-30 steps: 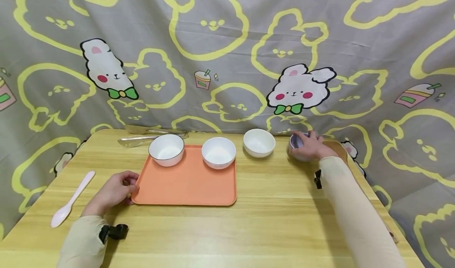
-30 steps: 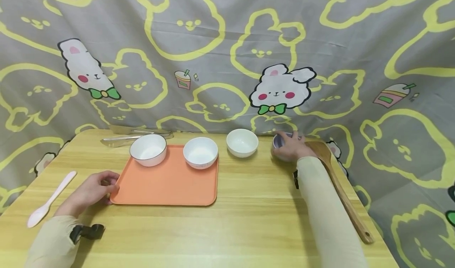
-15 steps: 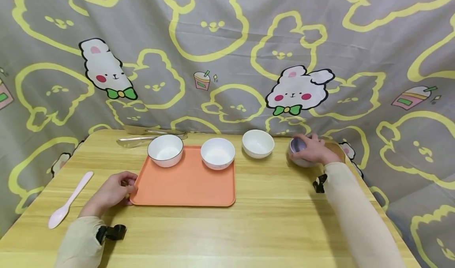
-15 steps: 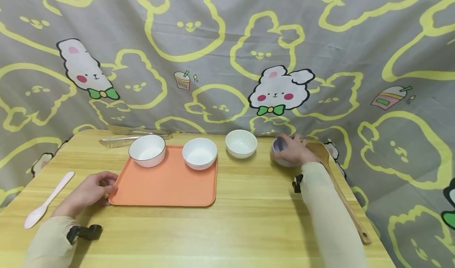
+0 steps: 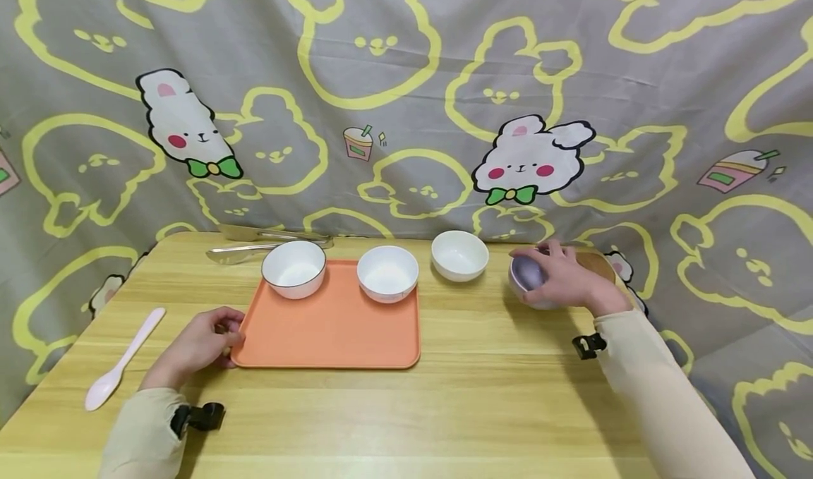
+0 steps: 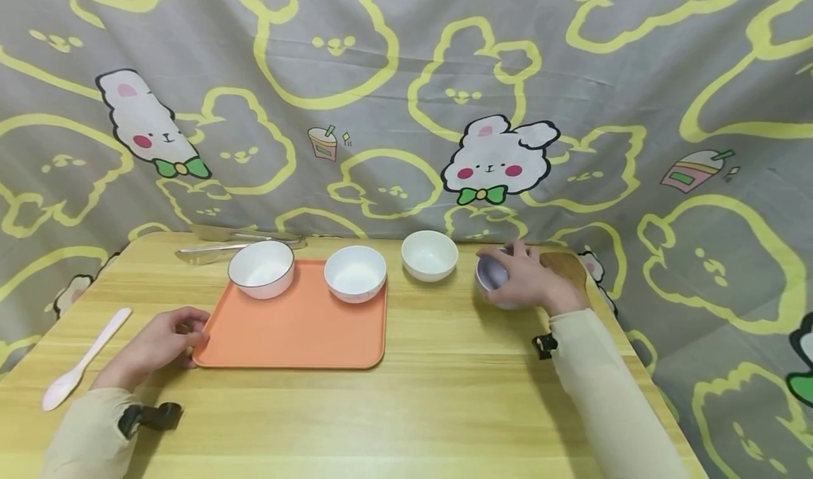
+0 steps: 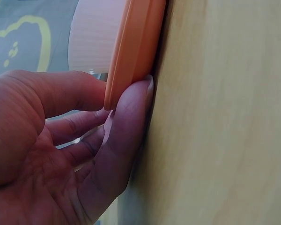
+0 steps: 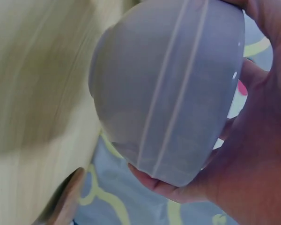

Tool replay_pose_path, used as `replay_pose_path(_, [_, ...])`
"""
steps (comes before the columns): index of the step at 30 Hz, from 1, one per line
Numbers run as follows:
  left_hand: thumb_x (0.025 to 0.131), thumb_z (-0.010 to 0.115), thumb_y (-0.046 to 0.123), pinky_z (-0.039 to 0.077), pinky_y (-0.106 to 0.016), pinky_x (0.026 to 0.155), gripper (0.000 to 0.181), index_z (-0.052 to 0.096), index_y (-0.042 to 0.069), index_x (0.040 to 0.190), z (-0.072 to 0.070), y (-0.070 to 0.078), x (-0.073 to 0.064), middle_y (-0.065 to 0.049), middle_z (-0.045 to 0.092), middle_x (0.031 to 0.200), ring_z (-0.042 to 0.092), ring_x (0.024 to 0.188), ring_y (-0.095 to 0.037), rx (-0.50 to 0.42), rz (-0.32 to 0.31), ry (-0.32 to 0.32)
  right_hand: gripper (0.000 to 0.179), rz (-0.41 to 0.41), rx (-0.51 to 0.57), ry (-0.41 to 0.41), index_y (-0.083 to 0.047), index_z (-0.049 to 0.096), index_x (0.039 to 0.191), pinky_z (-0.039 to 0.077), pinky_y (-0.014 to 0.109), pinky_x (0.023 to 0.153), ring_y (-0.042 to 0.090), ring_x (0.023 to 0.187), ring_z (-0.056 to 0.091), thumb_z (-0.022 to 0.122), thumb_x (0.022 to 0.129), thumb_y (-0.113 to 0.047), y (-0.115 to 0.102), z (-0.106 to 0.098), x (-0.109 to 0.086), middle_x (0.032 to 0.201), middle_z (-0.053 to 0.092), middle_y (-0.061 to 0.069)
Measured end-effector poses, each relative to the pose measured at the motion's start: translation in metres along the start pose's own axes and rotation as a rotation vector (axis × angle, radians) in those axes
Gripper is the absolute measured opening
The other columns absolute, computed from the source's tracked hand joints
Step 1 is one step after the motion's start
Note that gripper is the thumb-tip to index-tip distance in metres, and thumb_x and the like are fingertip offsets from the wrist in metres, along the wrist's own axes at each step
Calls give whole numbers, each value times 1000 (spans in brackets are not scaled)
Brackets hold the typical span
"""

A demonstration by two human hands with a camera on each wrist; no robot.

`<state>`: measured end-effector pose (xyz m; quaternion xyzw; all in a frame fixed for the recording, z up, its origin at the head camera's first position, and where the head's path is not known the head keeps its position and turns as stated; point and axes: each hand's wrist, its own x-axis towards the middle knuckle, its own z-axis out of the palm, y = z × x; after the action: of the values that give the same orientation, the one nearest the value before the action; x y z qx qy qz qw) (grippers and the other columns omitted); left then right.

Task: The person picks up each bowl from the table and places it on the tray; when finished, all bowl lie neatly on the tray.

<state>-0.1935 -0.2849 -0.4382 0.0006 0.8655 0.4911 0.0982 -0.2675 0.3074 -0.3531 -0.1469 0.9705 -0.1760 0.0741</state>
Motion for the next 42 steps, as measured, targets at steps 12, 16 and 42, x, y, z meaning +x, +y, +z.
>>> replay_pose_path(12, [90, 59, -2, 57, -37, 54, 37, 48, -15, 123, -1, 3, -1, -18, 52, 96, 58, 69, -25, 24, -25, 1, 76, -100, -46, -10, -30, 51, 141, 48, 47, 74, 40, 117, 31, 83, 72, -31, -31, 3, -18, 140, 31, 18])
replay_pose_path(16, [91, 59, -3, 57, -38, 54, 37, 48, -15, 124, 1, 2, -1, -17, 52, 96, 58, 69, -25, 25, -34, -4, 77, -143, -50, -4, -31, 51, 140, 49, 47, 75, 40, 118, 31, 84, 70, -31, -39, 5, -23, 140, 31, 17])
replay_pose_path(42, [92, 57, -2, 58, -38, 55, 37, 47, -15, 125, -1, 3, 0, -18, 52, 98, 58, 71, -25, 27, -39, -2, 81, -345, -95, 7, -36, 52, 140, 50, 48, 76, 38, 120, 35, 87, 66, -34, -87, 31, -36, 145, 31, 17])
